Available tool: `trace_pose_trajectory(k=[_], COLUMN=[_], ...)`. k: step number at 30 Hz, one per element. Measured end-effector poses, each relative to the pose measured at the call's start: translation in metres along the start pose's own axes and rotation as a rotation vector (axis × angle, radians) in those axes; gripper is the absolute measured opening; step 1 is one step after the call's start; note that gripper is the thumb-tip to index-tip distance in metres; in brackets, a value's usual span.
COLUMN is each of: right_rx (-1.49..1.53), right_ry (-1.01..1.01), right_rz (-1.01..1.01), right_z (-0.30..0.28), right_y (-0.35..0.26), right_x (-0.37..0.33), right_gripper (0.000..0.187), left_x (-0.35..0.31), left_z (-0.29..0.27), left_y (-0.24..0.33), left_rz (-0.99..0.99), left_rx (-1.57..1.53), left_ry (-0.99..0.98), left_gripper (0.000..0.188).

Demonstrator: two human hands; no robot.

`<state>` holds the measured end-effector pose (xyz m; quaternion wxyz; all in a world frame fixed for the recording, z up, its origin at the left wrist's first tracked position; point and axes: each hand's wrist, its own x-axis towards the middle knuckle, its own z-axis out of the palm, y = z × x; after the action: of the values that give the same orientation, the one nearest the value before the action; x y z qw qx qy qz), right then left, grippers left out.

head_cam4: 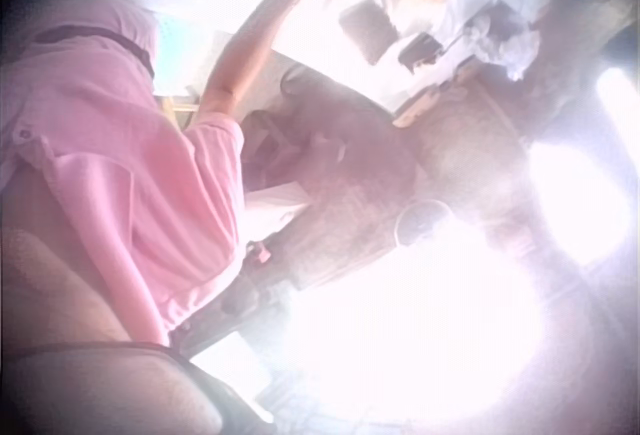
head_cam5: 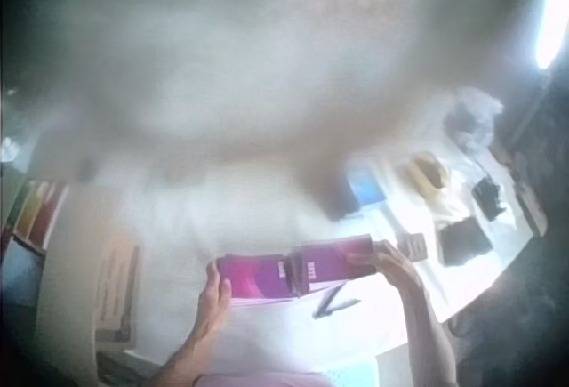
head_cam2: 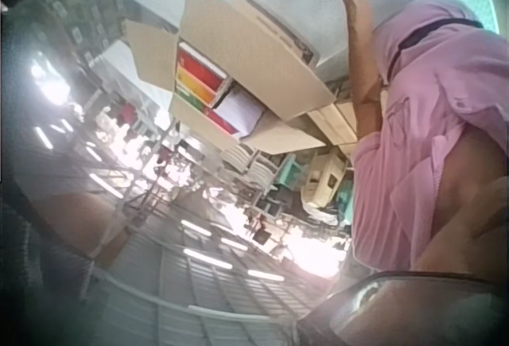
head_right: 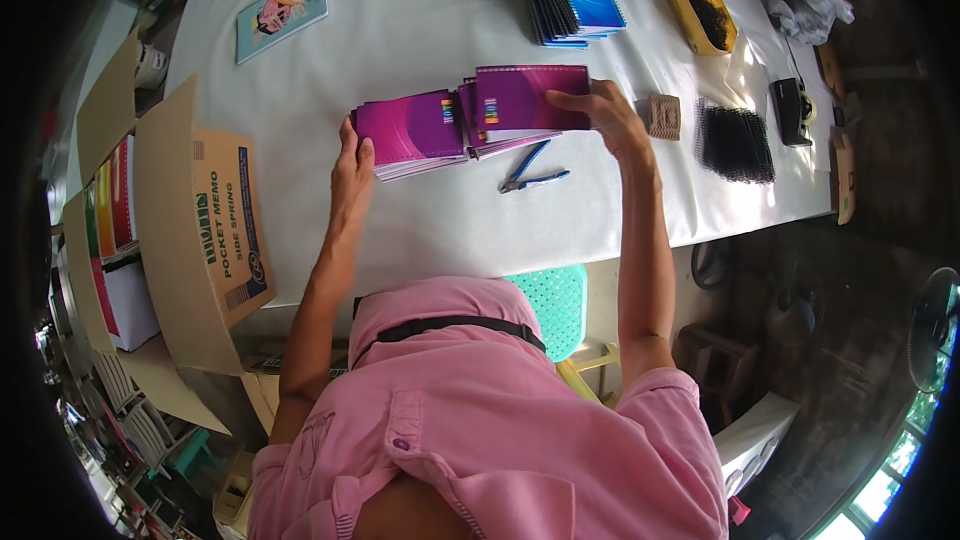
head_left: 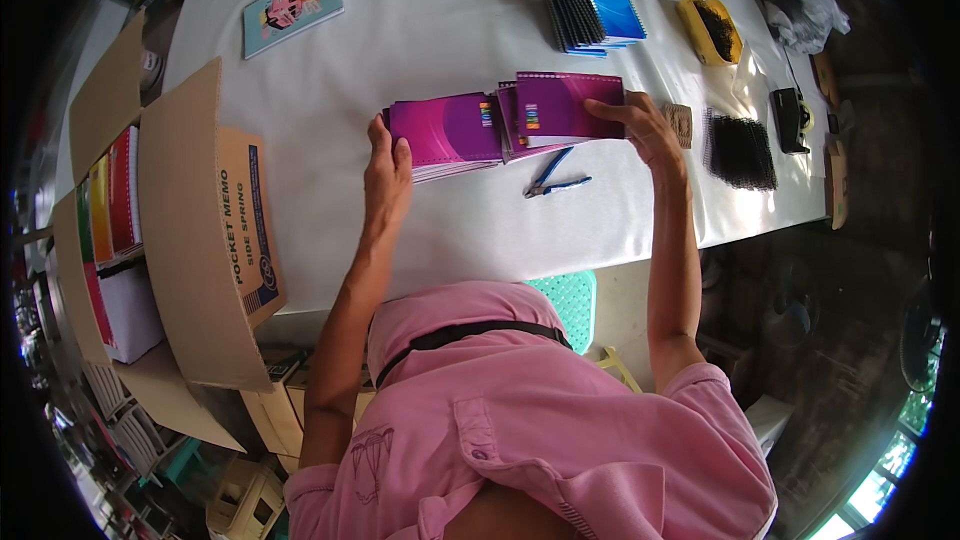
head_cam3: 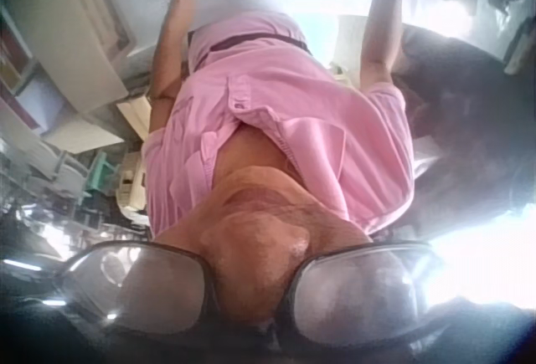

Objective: The person assembles spiral-bound notebooks by inserting metal coils into pre-punched pages and trimming excess coil length with pliers. They handle stacks of blue and purple notebooks, aligning pages and securing the binding before placing finished units into a cardboard box.

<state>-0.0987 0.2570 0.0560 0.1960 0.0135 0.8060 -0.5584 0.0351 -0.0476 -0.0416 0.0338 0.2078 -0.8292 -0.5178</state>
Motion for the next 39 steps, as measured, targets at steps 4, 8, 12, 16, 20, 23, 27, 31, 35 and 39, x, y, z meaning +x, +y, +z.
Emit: trace_pose_trajectory(k=[4,8,12,16,20,23,27,31,35,39], right_rx=[-0.195,-0.49,-0.732,-0.503,0.191,0.025,-0.602,-0.573,-0.535,-0.42], right_ry=[0.032,0.158,0.399,0.433,0.135,0.114,0.396,0.587,0.533,0.402], right_rz=[-0.046,0.055,-0.293,-0.32,-0.252,-0.356,-0.449,-0.596,-0.404,-0.351], right_z=[0.009,0.01,0.011,0.009,0.034,0.081,0.122,0.067,0.02,0.032], right_y=[0.014,0.014,0.025,0.013,-0.033,-0.014,-0.011,0.005,0.066,0.058], right_x=[0.009,0.012,0.009,-0.001,-0.024,-0.01,-0.027,-0.02,0.008,0.001], right_gripper=[0.048,0.053,0.052,0.04,0.033,0.034,0.028,0.027,0.038,0.037], left_x=[-0.01,-0.015,-0.012,-0.005,-0.001,0.01,0.005,0.01,0.017,0.022], left_z=[0.019,0.024,0.011,-0.002,-0.016,-0.02,-0.017,-0.009,-0.015,-0.024], left_y=[0.023,0.024,0.031,0.02,0.024,0.022,0.019,0.004,0.005,0.014], left_rz=[-0.038,-0.039,-0.181,-0.34,-0.299,-0.254,-0.275,-0.188,-0.098,-0.054], left_rx=[0.039,0.002,-0.221,-0.414,-0.504,-0.576,-0.453,-0.451,-0.398,-0.224], left_ry=[0.04,0.082,-0.013,0.001,0.009,0.002,-0.031,0.005,-0.098,-0.077], left_gripper=[0.061,0.061,0.067,0.08,0.089,0.095,0.089,0.083,0.069,0.059])
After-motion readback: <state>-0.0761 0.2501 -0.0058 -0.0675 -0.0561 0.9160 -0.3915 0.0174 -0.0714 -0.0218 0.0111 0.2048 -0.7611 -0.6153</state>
